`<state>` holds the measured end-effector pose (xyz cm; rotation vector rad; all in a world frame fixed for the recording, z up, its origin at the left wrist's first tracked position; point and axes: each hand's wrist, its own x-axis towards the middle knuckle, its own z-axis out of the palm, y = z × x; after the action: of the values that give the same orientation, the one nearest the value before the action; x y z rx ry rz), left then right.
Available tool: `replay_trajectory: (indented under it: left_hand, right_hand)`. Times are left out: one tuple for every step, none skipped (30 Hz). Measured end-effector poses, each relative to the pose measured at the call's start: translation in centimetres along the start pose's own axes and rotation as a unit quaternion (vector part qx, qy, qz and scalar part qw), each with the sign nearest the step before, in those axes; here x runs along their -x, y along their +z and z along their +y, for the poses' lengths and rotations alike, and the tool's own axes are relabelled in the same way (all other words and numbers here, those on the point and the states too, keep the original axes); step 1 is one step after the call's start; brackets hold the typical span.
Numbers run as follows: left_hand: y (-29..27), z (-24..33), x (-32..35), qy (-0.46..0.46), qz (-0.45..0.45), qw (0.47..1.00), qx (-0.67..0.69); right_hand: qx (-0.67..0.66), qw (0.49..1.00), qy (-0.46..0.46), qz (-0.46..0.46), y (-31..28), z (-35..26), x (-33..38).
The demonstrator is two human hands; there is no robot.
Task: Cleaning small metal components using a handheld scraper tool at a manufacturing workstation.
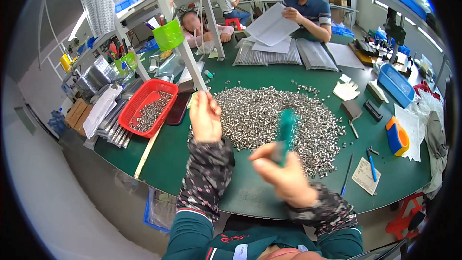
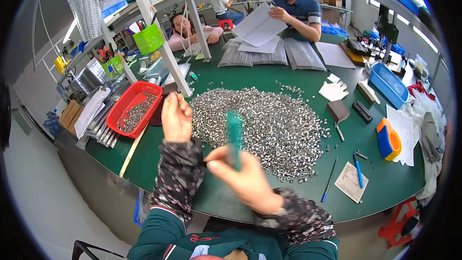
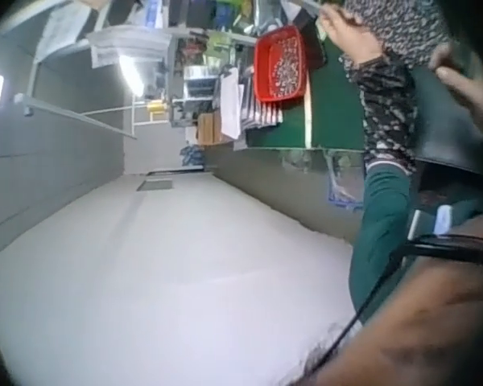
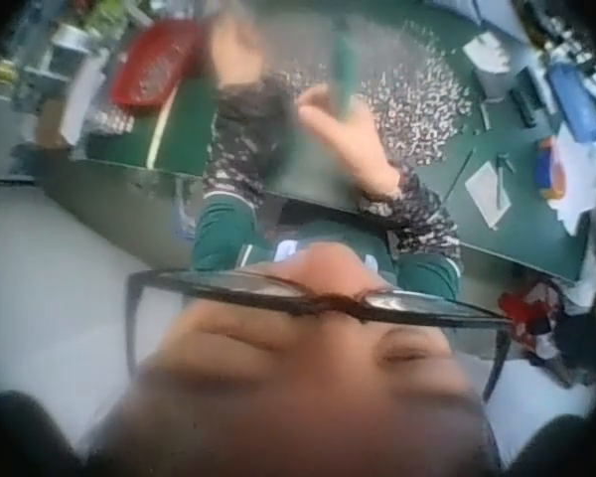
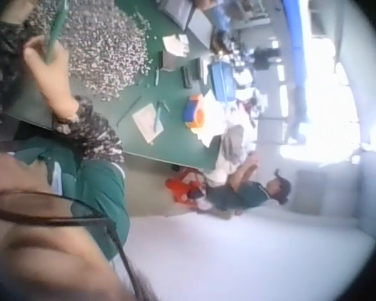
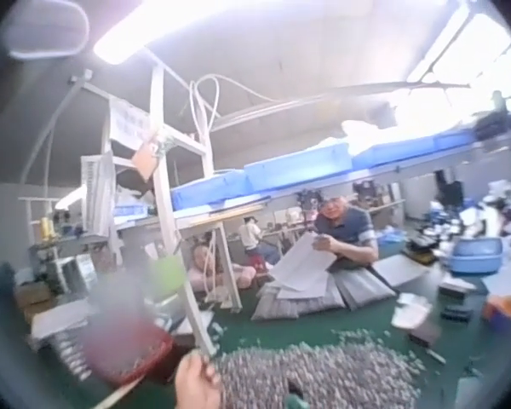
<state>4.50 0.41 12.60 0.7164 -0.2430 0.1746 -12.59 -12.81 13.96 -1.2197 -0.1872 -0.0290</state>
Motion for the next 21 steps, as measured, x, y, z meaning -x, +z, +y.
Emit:
replay_trajectory:
  left_hand:
    - [0.7, 0.8, -1.6, 0.000, -0.012, 0.999, 0.038]
    - [1.0, 1.3, -3.4, -0.001, -0.024, 0.997, 0.075]
    - [1.6, 1.9, -5.2, -0.011, -0.001, 0.994, 0.106]
    - [1.4, 2.6, -7.0, -0.015, 0.027, 0.990, 0.134]
    - [0.5, 3.4, -8.7, -0.013, 0.023, 0.985, 0.172]
    - [-0.8, 4.2, -10.0, -0.008, 0.021, 0.978, 0.209]
    - [-1.1, 3.5, -11.1, -0.026, 0.055, 0.975, 0.213]
    - [-1.0, 3.3, -11.9, -0.037, 0.086, 0.972, 0.215]
    - [-0.7, 3.0, -12.3, -0.054, 0.129, 0.966, 0.219]
    - [-0.4, 2.6, -12.4, -0.070, 0.173, 0.957, 0.223]
    - [-0.3, 2.7, -12.5, -0.063, 0.213, 0.953, 0.205]
    - [-0.3, 2.4, -12.7, -0.063, 0.252, 0.947, 0.190]
    - [-0.2, 2.7, -12.5, -0.052, 0.266, 0.947, 0.174]
    - [-0.2, 3.5, -12.6, -0.053, 0.292, 0.939, 0.173]
    - [0.0, 4.0, -12.3, -0.032, 0.299, 0.939, 0.168]
    - [0.2, 4.4, -12.0, -0.012, 0.305, 0.938, 0.163]
    - [0.4, 4.9, -11.7, -0.010, 0.306, 0.938, 0.163]
    - [0.6, 5.4, -11.4, -0.004, 0.315, 0.937, 0.147]
    - [0.8, 5.6, -11.2, -0.002, 0.323, 0.937, 0.131]
    - [0.8, 5.5, -11.2, -0.002, 0.322, 0.938, 0.131]
    - [0.7, 5.7, -11.4, 0.027, 0.326, 0.942, 0.067]
  right_hand:
    - [0.053, 0.998, -0.026, -0.003, 0.9, 1.5, -0.5]
    - [0.105, 0.993, -0.051, -0.005, 1.6, 3.4, -0.9]
    - [0.148, 0.985, -0.093, -0.002, 1.9, 5.4, -1.2]
    - [0.186, 0.974, -0.132, -0.006, 2.6, 6.9, -1.6]
    - [0.199, 0.970, -0.141, -0.013, 3.8, 7.1, -1.7]
    - [0.194, 0.970, -0.140, -0.029, 4.6, 7.0, -1.5]
    - [0.135, 0.985, -0.102, -0.043, 4.8, 6.9, -1.6]
    - [0.074, 0.993, -0.066, -0.060, 5.4, 6.7, -1.8]
    - [0.077, 0.994, -0.023, -0.071, 5.2, 6.4, -1.9]
    - [0.093, 0.993, -0.009, -0.076, 5.0, 6.2, -2.0]
    - [0.134, 0.986, -0.078, -0.067, 5.0, 5.9, -1.9]
    - [0.176, 0.972, -0.147, -0.053, 4.9, 5.6, -1.8]
    - [0.172, 0.959, -0.222, -0.033, 5.0, 5.4, -1.6]
    - [0.160, 0.955, -0.248, -0.038, 4.9, 5.3, -1.5]
    - [0.113, 0.971, -0.200, -0.058, 4.9, 5.1, -1.1]
    - [0.066, 0.983, -0.152, -0.077, 5.0, 4.9, -0.6]
    - [0.066, 0.983, -0.151, -0.079, 5.0, 4.7, -0.4]
    - [0.057, 0.985, -0.120, -0.109, 5.0, 4.5, -0.3]
    - [0.049, 0.985, -0.091, -0.136, 5.0, 4.3, -0.1]
    - [0.049, 0.985, -0.091, -0.136, 5.1, 4.0, 0.4]
    - [0.061, 0.977, -0.056, -0.196, 5.4, 3.7, 1.0]
